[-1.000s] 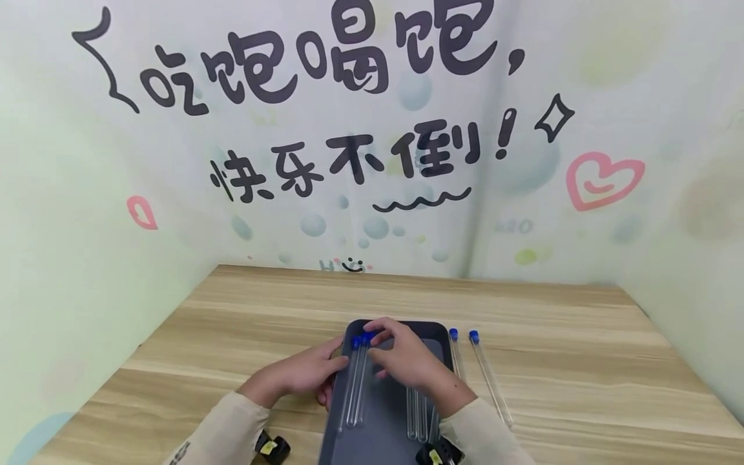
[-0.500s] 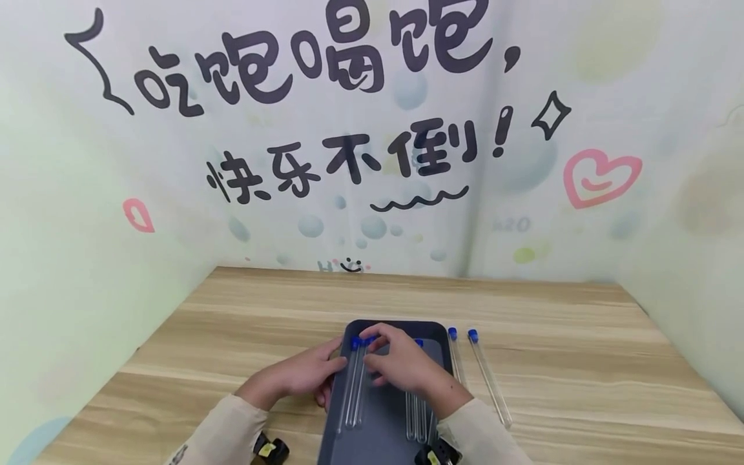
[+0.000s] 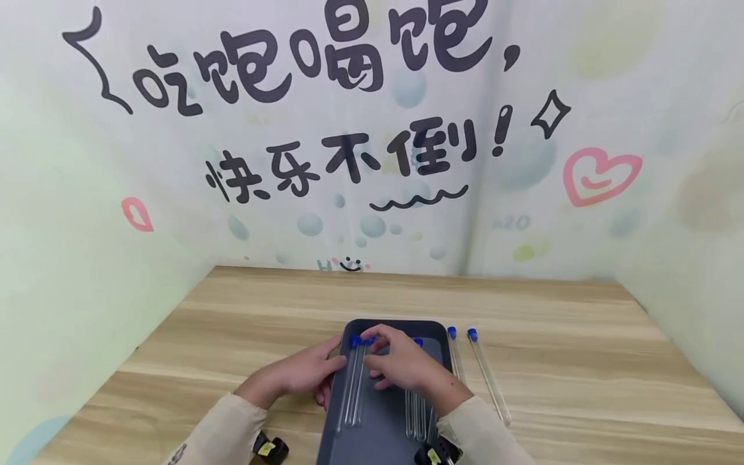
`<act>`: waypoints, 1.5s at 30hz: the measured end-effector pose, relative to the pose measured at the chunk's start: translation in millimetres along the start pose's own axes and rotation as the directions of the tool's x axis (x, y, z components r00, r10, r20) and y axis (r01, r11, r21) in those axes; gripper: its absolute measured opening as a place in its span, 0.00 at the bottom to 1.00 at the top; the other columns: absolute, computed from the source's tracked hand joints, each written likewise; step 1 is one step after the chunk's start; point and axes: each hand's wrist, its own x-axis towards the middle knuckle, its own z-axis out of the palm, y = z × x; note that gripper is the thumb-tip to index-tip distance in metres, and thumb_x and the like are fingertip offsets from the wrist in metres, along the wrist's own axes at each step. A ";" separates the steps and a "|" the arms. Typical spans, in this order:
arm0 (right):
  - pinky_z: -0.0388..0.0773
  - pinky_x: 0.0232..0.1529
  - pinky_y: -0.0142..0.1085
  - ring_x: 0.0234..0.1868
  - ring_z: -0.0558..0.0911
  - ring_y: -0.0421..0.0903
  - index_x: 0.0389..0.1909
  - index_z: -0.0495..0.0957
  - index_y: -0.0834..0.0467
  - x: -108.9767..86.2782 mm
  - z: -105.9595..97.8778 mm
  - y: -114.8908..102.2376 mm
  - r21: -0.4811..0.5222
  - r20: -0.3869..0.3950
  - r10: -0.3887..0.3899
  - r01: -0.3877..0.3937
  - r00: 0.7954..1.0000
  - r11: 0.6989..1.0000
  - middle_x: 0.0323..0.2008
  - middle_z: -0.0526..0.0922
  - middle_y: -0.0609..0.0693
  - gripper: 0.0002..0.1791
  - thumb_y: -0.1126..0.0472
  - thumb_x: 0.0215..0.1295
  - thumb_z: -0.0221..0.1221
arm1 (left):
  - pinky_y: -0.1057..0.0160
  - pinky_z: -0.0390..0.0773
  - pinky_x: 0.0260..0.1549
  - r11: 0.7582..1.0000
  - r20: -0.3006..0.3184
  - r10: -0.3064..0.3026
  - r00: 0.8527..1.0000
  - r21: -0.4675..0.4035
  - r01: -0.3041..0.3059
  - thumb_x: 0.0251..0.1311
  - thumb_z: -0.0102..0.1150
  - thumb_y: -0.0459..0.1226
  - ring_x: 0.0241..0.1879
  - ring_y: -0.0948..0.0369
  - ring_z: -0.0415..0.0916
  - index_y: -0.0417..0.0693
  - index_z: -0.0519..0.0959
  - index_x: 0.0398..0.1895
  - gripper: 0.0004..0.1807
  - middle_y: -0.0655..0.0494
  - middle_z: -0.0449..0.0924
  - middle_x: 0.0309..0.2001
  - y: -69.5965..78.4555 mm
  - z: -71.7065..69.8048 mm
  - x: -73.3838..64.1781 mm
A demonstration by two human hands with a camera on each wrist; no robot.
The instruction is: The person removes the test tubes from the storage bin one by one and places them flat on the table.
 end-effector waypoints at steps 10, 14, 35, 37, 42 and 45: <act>0.83 0.36 0.44 0.38 0.82 0.51 0.65 0.57 0.56 2.7 -2.3 4.7 0.075 0.006 0.013 -0.014 1.000 0.997 0.56 0.63 0.66 0.31 0.63 0.63 0.55 | 0.61 0.76 0.09 1.000 -0.003 -0.003 1.000 0.005 0.003 0.70 0.35 0.40 0.14 0.50 0.79 0.54 0.53 0.68 0.23 0.46 0.79 0.17 -0.6 0.4 0.6; 0.83 0.36 0.45 0.38 0.82 0.51 0.66 0.56 0.56 2.2 -2.1 4.5 0.084 0.009 0.015 -0.016 1.000 0.996 0.56 0.63 0.66 0.31 0.63 0.63 0.55 | 0.61 0.75 0.09 1.000 0.001 -0.008 1.000 0.004 0.008 0.70 0.35 0.41 0.14 0.51 0.79 0.55 0.53 0.68 0.24 0.47 0.79 0.17 -1.3 0.6 0.5; 0.82 0.41 0.42 0.40 0.82 0.50 0.62 0.62 0.59 1.9 -4.1 5.8 0.046 0.075 0.016 -0.020 0.997 0.999 0.51 0.69 0.63 0.27 0.60 0.63 0.56 | 0.60 0.77 0.11 1.000 0.000 -0.011 1.000 0.024 0.011 0.70 0.35 0.41 0.15 0.50 0.79 0.56 0.53 0.68 0.23 0.47 0.79 0.17 2.2 -1.4 0.6; 0.82 0.41 0.42 0.41 0.82 0.49 0.61 0.63 0.59 1.5 -3.7 5.7 0.040 0.082 0.016 -0.019 0.997 0.999 0.52 0.70 0.64 0.26 0.59 0.63 0.56 | 0.59 0.77 0.11 1.000 -0.008 -0.015 1.000 0.027 0.015 0.70 0.35 0.41 0.15 0.50 0.79 0.57 0.53 0.68 0.23 0.47 0.79 0.16 2.7 -1.1 0.2; 0.81 0.42 0.42 0.42 0.81 0.49 0.58 0.67 0.61 1.2 -2.0 7.1 0.034 0.118 0.030 -0.034 0.993 0.999 0.52 0.72 0.64 0.22 0.60 0.64 0.55 | 0.60 0.76 0.10 1.000 -0.004 -0.021 1.000 0.020 0.021 0.70 0.35 0.40 0.14 0.50 0.79 0.56 0.54 0.67 0.23 0.47 0.79 0.16 1.8 0.6 -0.9; 0.81 0.42 0.42 0.41 0.81 0.49 0.57 0.68 0.62 2.1 -1.0 7.7 0.035 0.128 0.027 -0.032 0.991 0.999 0.50 0.74 0.63 0.21 0.60 0.64 0.55 | 0.60 0.76 0.10 1.000 -0.014 -0.024 1.000 0.016 0.024 0.70 0.35 0.40 0.14 0.50 0.79 0.56 0.55 0.67 0.22 0.47 0.79 0.16 0.3 1.2 -0.6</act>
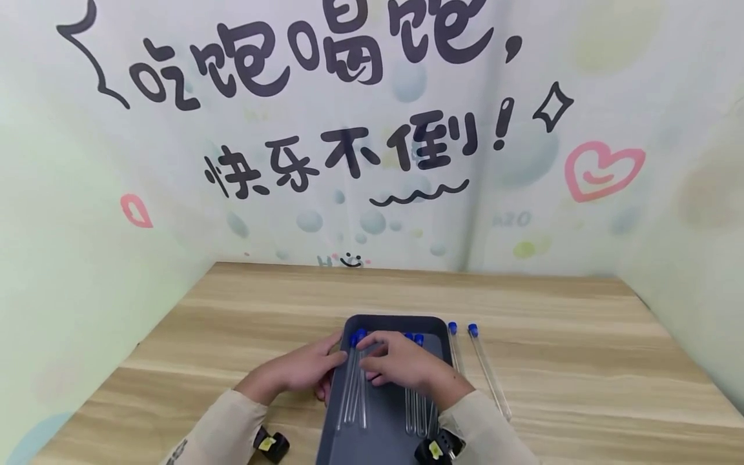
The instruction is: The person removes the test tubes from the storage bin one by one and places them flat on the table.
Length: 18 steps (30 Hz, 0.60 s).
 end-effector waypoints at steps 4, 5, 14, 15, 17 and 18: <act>0.82 0.42 0.42 0.40 0.82 0.49 0.57 0.69 0.63 -0.2 -0.6 -1.6 0.005 0.021 -0.001 0.001 1.000 1.000 0.46 0.78 0.61 0.22 0.59 0.63 0.55 | 0.60 0.77 0.10 1.000 -0.003 -0.013 1.000 0.000 0.013 0.70 0.36 0.41 0.14 0.50 0.79 0.57 0.55 0.67 0.23 0.47 0.79 0.16 0.6 -0.7 0.9; 0.82 0.42 0.42 0.40 0.82 0.49 0.57 0.69 0.63 -0.3 -0.2 -1.7 0.008 0.028 0.002 -0.002 1.000 1.000 0.46 0.79 0.60 0.22 0.60 0.63 0.55 | 0.59 0.77 0.10 1.000 -0.001 -0.015 1.000 0.002 0.015 0.70 0.36 0.41 0.14 0.51 0.79 0.56 0.55 0.67 0.23 0.47 0.79 0.16 0.0 -0.6 1.0; 0.82 0.40 0.41 0.39 0.82 0.47 0.55 0.72 0.63 -0.1 -0.4 -2.9 -0.060 0.013 -0.001 0.002 1.000 0.998 0.46 0.80 0.57 0.22 0.57 0.63 0.56 | 0.58 0.78 0.12 1.000 0.006 -0.015 1.000 0.026 0.015 0.70 0.35 0.42 0.14 0.52 0.78 0.55 0.55 0.66 0.22 0.47 0.78 0.17 -0.3 -2.4 1.1; 0.82 0.40 0.41 0.39 0.82 0.47 0.55 0.73 0.62 0.2 -0.7 -2.5 -0.064 0.012 -0.002 0.003 1.000 0.998 0.46 0.79 0.57 0.22 0.56 0.63 0.56 | 0.58 0.78 0.12 1.000 0.010 -0.013 1.000 0.024 0.012 0.70 0.35 0.42 0.14 0.52 0.78 0.55 0.56 0.65 0.21 0.47 0.78 0.17 -0.2 -2.2 0.9; 0.82 0.39 0.41 0.39 0.82 0.47 0.56 0.73 0.62 0.8 -1.4 -1.7 -0.061 0.006 -0.004 0.005 1.000 0.998 0.47 0.79 0.58 0.22 0.56 0.63 0.56 | 0.58 0.78 0.12 1.000 0.012 -0.009 1.000 0.020 0.009 0.70 0.35 0.42 0.14 0.52 0.78 0.56 0.55 0.66 0.21 0.47 0.78 0.16 -0.1 -1.9 1.2; 0.82 0.39 0.41 0.39 0.82 0.48 0.56 0.73 0.61 0.9 -1.9 -1.6 -0.056 0.001 -0.005 0.005 1.000 0.998 0.48 0.78 0.58 0.22 0.56 0.63 0.56 | 0.58 0.77 0.11 1.000 0.011 -0.007 1.000 0.018 0.007 0.70 0.35 0.42 0.14 0.52 0.78 0.57 0.55 0.66 0.22 0.47 0.78 0.16 0.0 -1.9 1.7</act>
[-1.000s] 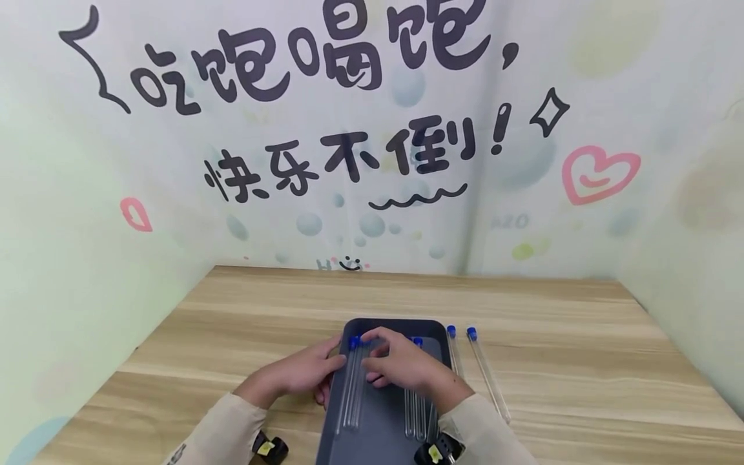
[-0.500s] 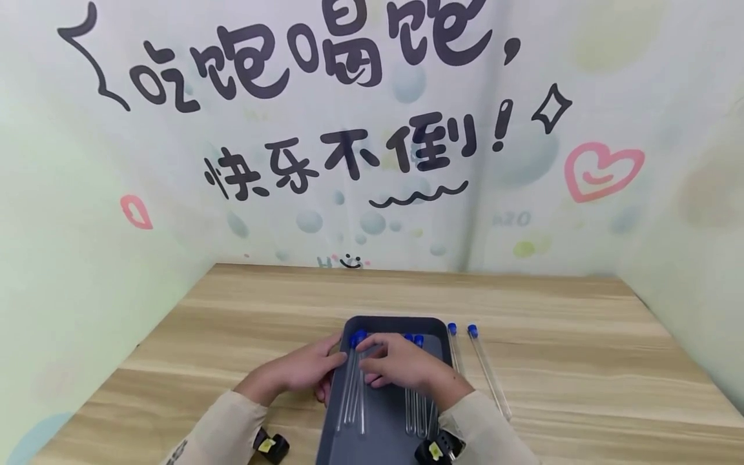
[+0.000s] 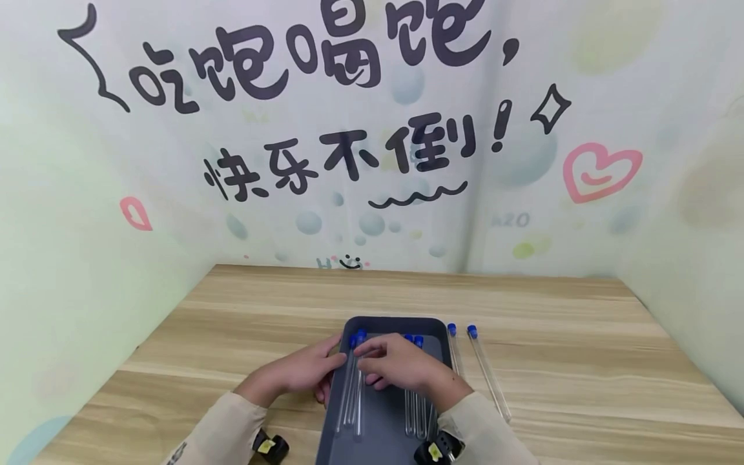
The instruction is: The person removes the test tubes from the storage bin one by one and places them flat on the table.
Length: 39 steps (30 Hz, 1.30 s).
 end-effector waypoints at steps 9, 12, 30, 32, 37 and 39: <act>0.82 0.42 0.41 0.40 0.83 0.50 0.55 0.72 0.63 1.2 -1.1 1.1 0.083 -0.071 -0.037 0.043 0.997 0.996 0.52 0.72 0.62 0.20 0.58 0.64 0.56 | 0.59 0.77 0.10 1.000 -0.016 0.003 1.000 -0.005 -0.003 0.70 0.35 0.42 0.15 0.50 0.79 0.60 0.54 0.67 0.22 0.47 0.78 0.17 1.0 1.3 -0.5; 0.82 0.43 0.40 0.41 0.83 0.49 0.55 0.72 0.62 1.5 -1.2 -0.7 0.093 -0.107 -0.054 0.064 0.993 0.994 0.53 0.71 0.61 0.19 0.59 0.65 0.55 | 0.60 0.76 0.10 1.000 -0.014 0.006 1.000 -0.008 -0.006 0.70 0.35 0.42 0.14 0.51 0.79 0.62 0.53 0.68 0.23 0.47 0.78 0.16 0.3 0.4 0.2; 0.80 0.45 0.42 0.41 0.82 0.48 0.55 0.71 0.63 2.1 1.3 -0.5 0.161 -0.096 -0.055 0.070 0.994 0.985 0.52 0.71 0.61 0.21 0.59 0.63 0.56 | 0.63 0.76 0.11 1.000 0.006 0.008 1.000 -0.021 -0.008 0.71 0.34 0.42 0.15 0.51 0.79 0.62 0.54 0.67 0.22 0.47 0.79 0.17 0.0 0.2 -2.1; 0.81 0.45 0.43 0.42 0.82 0.50 0.55 0.71 0.64 2.1 2.3 -0.2 0.167 -0.071 -0.056 0.067 0.996 0.984 0.52 0.72 0.63 0.21 0.59 0.63 0.56 | 0.61 0.77 0.11 1.000 0.005 0.010 1.000 -0.013 -0.010 0.70 0.35 0.42 0.15 0.51 0.79 0.62 0.56 0.65 0.20 0.47 0.79 0.17 -0.6 0.3 -1.6; 0.81 0.45 0.44 0.44 0.81 0.51 0.55 0.70 0.64 1.3 5.2 1.5 0.165 -0.015 -0.043 0.045 0.999 0.985 0.52 0.72 0.64 0.23 0.58 0.62 0.57 | 0.58 0.78 0.12 1.000 -0.002 0.004 1.000 -0.003 -0.004 0.70 0.34 0.42 0.14 0.52 0.79 0.60 0.57 0.63 0.19 0.47 0.79 0.16 -2.1 0.6 -1.2; 0.81 0.45 0.44 0.44 0.81 0.52 0.55 0.71 0.64 1.1 5.8 2.2 0.160 -0.005 -0.038 0.038 0.999 0.986 0.52 0.72 0.63 0.22 0.58 0.62 0.57 | 0.59 0.78 0.12 1.000 0.000 0.007 1.000 -0.005 -0.007 0.70 0.34 0.42 0.14 0.52 0.79 0.59 0.56 0.65 0.20 0.47 0.79 0.16 -2.6 0.6 -1.3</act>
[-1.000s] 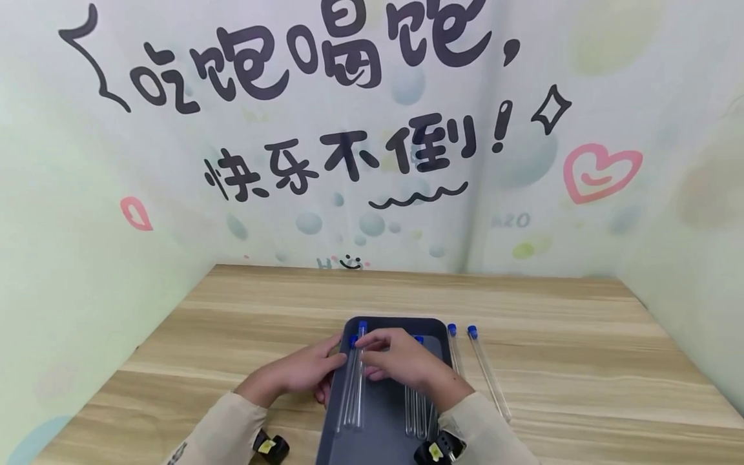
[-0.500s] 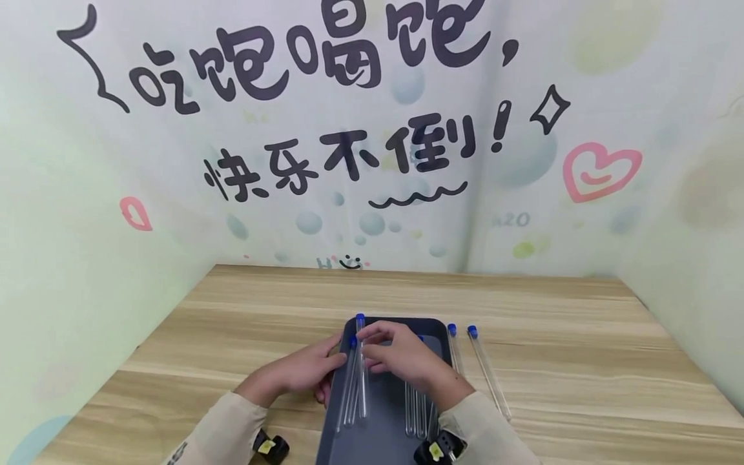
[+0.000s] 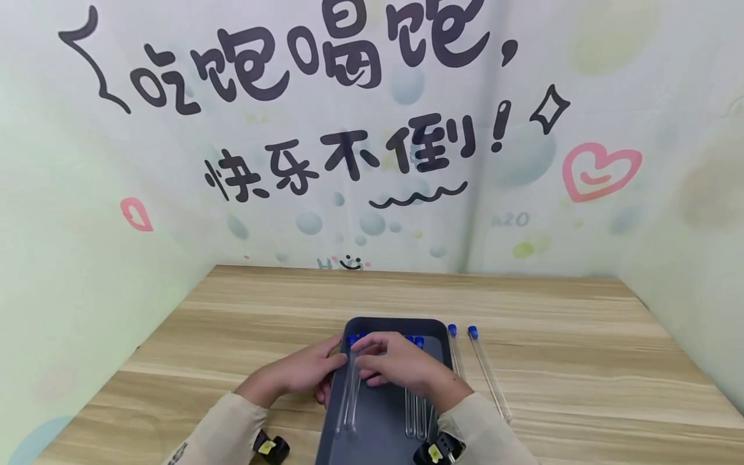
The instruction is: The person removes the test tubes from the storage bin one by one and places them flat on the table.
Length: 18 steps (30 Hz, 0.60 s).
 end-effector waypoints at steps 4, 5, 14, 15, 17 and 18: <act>0.81 0.43 0.44 0.44 0.81 0.52 0.55 0.71 0.62 -0.7 0.0 0.1 -0.024 0.006 0.010 -0.010 1.000 1.000 0.52 0.73 0.62 0.22 0.57 0.63 0.57 | 0.61 0.77 0.10 1.000 0.008 0.015 1.000 -0.010 -0.015 0.70 0.34 0.42 0.14 0.52 0.79 0.57 0.55 0.66 0.21 0.48 0.79 0.16 0.0 0.0 0.1; 0.81 0.43 0.44 0.43 0.81 0.52 0.55 0.71 0.62 -0.6 0.0 0.3 -0.034 0.005 0.013 -0.013 1.000 0.999 0.51 0.74 0.62 0.21 0.57 0.63 0.57 | 0.61 0.76 0.10 1.000 0.010 0.019 1.000 -0.012 -0.019 0.70 0.34 0.42 0.14 0.52 0.79 0.57 0.55 0.66 0.22 0.48 0.79 0.16 0.0 0.1 0.1; 0.82 0.42 0.44 0.42 0.82 0.51 0.54 0.71 0.62 -0.2 -0.1 0.4 -0.057 0.001 0.024 -0.024 1.000 0.998 0.50 0.76 0.60 0.21 0.57 0.64 0.56 | 0.59 0.78 0.12 1.000 -0.002 0.001 1.000 0.008 -0.001 0.70 0.34 0.42 0.15 0.52 0.79 0.55 0.56 0.66 0.21 0.47 0.79 0.17 0.7 -0.1 -0.2; 0.82 0.42 0.44 0.42 0.82 0.52 0.54 0.71 0.62 -0.2 -0.3 0.4 -0.054 0.004 0.029 -0.029 1.000 0.998 0.50 0.76 0.61 0.21 0.57 0.64 0.56 | 0.58 0.78 0.12 1.000 -0.002 0.000 1.000 0.010 0.000 0.70 0.34 0.42 0.15 0.52 0.79 0.55 0.56 0.65 0.21 0.47 0.78 0.17 0.7 -0.1 -0.1; 0.81 0.43 0.44 0.43 0.82 0.52 0.54 0.71 0.62 -0.5 -0.6 0.3 -0.048 0.011 0.036 -0.035 0.999 0.998 0.50 0.76 0.61 0.20 0.57 0.64 0.55 | 0.58 0.78 0.12 1.000 0.000 0.001 1.000 0.010 -0.001 0.70 0.34 0.42 0.15 0.52 0.79 0.55 0.56 0.65 0.21 0.47 0.78 0.17 0.9 -0.4 -0.2; 0.81 0.43 0.44 0.43 0.82 0.52 0.54 0.71 0.62 -0.5 -0.7 0.3 -0.044 0.014 0.037 -0.037 0.999 0.998 0.50 0.76 0.61 0.20 0.57 0.64 0.55 | 0.58 0.78 0.12 1.000 0.000 0.002 1.000 0.010 -0.002 0.70 0.34 0.42 0.15 0.52 0.79 0.55 0.56 0.65 0.21 0.47 0.78 0.16 1.1 -0.5 -0.2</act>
